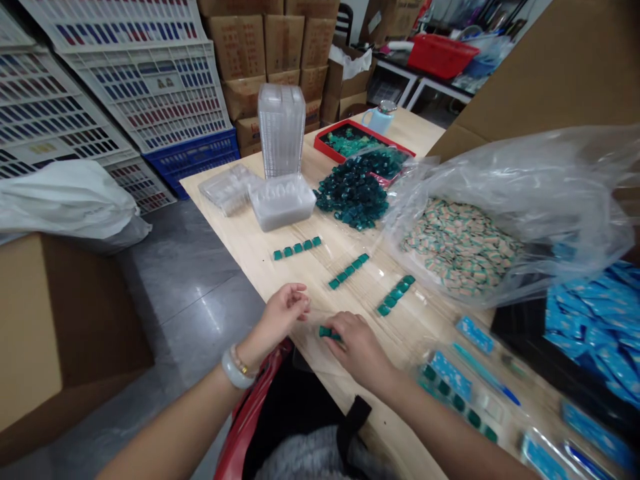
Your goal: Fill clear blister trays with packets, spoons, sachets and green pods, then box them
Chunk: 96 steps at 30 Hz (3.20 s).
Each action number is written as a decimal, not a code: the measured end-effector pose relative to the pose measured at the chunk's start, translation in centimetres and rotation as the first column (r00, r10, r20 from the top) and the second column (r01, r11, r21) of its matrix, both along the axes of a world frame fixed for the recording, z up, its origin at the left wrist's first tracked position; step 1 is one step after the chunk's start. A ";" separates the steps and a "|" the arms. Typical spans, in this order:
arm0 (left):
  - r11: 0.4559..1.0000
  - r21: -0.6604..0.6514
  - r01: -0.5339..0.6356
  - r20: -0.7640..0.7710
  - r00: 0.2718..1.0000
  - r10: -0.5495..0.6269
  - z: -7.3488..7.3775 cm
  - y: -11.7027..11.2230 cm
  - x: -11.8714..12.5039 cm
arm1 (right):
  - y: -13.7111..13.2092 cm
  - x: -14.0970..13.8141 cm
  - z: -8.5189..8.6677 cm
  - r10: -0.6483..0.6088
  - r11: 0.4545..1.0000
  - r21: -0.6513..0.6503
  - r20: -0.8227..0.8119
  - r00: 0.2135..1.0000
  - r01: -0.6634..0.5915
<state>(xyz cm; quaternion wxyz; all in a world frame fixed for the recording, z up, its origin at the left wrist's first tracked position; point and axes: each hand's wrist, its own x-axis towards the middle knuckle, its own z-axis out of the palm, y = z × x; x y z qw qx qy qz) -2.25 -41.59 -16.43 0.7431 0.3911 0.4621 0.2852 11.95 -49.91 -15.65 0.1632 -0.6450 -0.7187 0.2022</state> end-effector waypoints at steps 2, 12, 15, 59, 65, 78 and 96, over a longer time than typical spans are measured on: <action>0.994 0.109 -0.014 -0.061 0.998 0.021 -0.6 0.3 -0.2 | 0.1 -0.5 -0.5 0.042 0.999 -0.017 0.184 0.982 -0.040; 0.688 0.693 0.214 -0.318 0.948 0.026 5.3 12.8 8.6 | 0.3 0.2 -1.2 -0.002 0.996 -0.090 0.122 0.993 0.013; 0.467 0.826 0.314 -0.452 0.865 0.217 6.1 20.6 13.9 | 0.5 1.5 -0.9 -0.057 0.998 -0.024 0.046 0.997 0.059; 0.979 0.188 0.074 0.118 0.988 -0.097 2.8 23.0 23.2 | 27.0 18.0 2.3 -0.395 0.854 0.330 -0.093 0.914 0.403; 0.927 0.330 0.175 0.107 0.969 -0.221 4.4 20.6 19.0 | 23.7 15.5 3.6 -0.255 0.844 0.393 -0.304 0.918 0.365; 0.910 0.225 0.349 -0.125 0.936 -0.329 1.5 2.7 3.3 | 4.5 3.3 1.8 -0.096 0.965 0.173 -0.466 0.880 0.197; 0.389 0.604 0.696 -0.608 0.718 -0.339 -0.8 -1.1 -3.2 | 0.0 -0.6 -0.5 -0.023 0.997 0.073 0.255 0.967 0.005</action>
